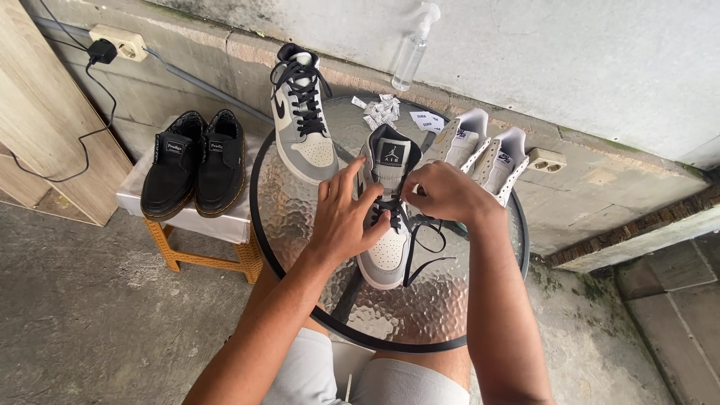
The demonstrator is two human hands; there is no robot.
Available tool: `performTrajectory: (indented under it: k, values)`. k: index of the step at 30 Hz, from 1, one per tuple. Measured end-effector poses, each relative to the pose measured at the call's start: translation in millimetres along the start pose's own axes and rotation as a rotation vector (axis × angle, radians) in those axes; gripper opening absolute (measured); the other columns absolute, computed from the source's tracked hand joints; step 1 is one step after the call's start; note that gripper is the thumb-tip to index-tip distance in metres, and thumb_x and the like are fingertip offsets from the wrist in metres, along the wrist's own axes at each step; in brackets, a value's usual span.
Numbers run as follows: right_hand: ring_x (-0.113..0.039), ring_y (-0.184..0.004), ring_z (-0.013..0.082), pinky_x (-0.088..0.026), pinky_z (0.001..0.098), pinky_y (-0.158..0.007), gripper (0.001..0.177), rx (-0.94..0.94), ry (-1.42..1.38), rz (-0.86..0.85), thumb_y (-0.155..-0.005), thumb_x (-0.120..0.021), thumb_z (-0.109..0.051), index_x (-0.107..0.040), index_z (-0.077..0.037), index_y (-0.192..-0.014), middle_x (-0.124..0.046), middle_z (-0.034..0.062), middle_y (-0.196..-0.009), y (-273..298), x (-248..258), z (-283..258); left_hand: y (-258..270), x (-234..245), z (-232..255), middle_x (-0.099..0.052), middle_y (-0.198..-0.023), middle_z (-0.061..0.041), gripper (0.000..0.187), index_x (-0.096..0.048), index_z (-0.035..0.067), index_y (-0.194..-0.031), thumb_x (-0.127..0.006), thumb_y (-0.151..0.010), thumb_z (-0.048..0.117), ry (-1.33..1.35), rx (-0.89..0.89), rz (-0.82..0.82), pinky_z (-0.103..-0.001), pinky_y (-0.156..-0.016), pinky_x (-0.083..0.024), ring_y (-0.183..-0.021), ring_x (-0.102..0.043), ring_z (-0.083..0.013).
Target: A person is threading laces through the eyelets of a high-top sneaker.
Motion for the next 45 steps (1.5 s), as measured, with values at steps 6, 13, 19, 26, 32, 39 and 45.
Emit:
performTrajectory:
  k: [6,13,19,26,32,39,45]
  values:
    - [-0.057,-0.04,0.0157,-0.052,0.0301,-0.058,0.019,-0.019,0.02,-0.04,-0.1,-0.064,-0.019,-0.079,-0.007,-0.1,-0.067,0.0083,-0.059,0,-2,-2,1,1,-5,-0.041,-0.143,-0.02,0.032,-0.059,0.018,-0.109,-0.065,-0.085,0.039,0.023,0.012,-0.005,-0.046,-0.088,-0.037,-0.124,-0.049,-0.0376]
    - [-0.057,-0.04,0.0177,-0.049,0.032,-0.052,0.019,-0.025,0.017,-0.038,-0.098,-0.065,-0.02,-0.08,-0.009,-0.095,-0.067,0.0099,-0.058,3,-2,8,1,-4,-7,-0.041,-0.143,-0.02,0.032,-0.06,0.017,-0.108,-0.065,-0.084,0.037,0.053,0.033,-0.042,-0.046,-0.088,-0.038,-0.124,-0.049,-0.0378]
    - [-0.045,-0.039,0.0127,-0.038,0.0285,-0.045,0.026,-0.055,-0.008,-0.141,-0.095,-0.064,-0.017,-0.075,-0.007,-0.075,-0.058,0.0037,-0.052,12,-11,20,1,-7,-7,-0.039,-0.147,-0.021,0.032,-0.06,0.018,-0.109,-0.064,-0.085,0.038,0.065,0.044,-0.074,-0.046,-0.089,-0.039,-0.125,-0.049,-0.0381]
    - [-0.048,-0.041,0.0151,-0.04,0.0281,-0.048,0.021,0.021,-0.121,-0.125,-0.095,-0.065,-0.013,-0.078,-0.003,-0.081,-0.061,0.0064,-0.054,22,10,-17,1,-6,-6,-0.033,-0.151,-0.022,0.033,-0.059,0.017,-0.115,-0.063,-0.087,0.034,0.165,0.063,-0.079,-0.049,-0.094,-0.038,-0.129,-0.046,-0.04]
    - [-0.05,-0.044,0.016,-0.04,0.0284,-0.049,0.014,0.215,-0.302,-0.02,-0.093,-0.07,-0.012,-0.078,-0.003,-0.086,-0.061,0.0065,-0.054,13,7,-38,0,0,3,-0.02,-0.161,-0.015,0.019,-0.061,0.018,-0.119,-0.053,-0.102,0.022,0.321,0.045,-0.108,-0.05,-0.097,-0.033,-0.137,-0.036,-0.0377]
    - [-0.044,-0.043,0.011,-0.035,0.0263,-0.045,0.014,0.268,-0.508,-0.029,-0.088,-0.072,-0.007,-0.078,-0.002,-0.075,-0.056,0.0032,-0.048,28,3,-19,7,-9,-4,-0.012,-0.165,-0.013,0.014,-0.056,0.017,-0.107,-0.045,-0.107,0.025,0.452,0.118,-0.181,-0.053,-0.1,-0.031,-0.139,-0.032,-0.0391]
    - [-0.045,-0.045,0.009,-0.035,0.0247,-0.045,0.014,0.309,-0.579,0.015,-0.087,-0.069,-0.003,-0.08,-0.001,-0.078,-0.055,0.0016,-0.048,64,16,-9,4,-4,2,-0.006,-0.166,-0.016,0.019,-0.049,0.016,-0.105,-0.035,-0.11,0.029,0.529,0.138,-0.252,-0.057,-0.104,-0.026,-0.143,-0.025,-0.0438]
Point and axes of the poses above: each hand's wrist, its own y-axis away from the middle knuckle, its own x-axis out of the back of the hand, z = x × y, the point moved 10 cm from there along -y, towards the middle knuckle
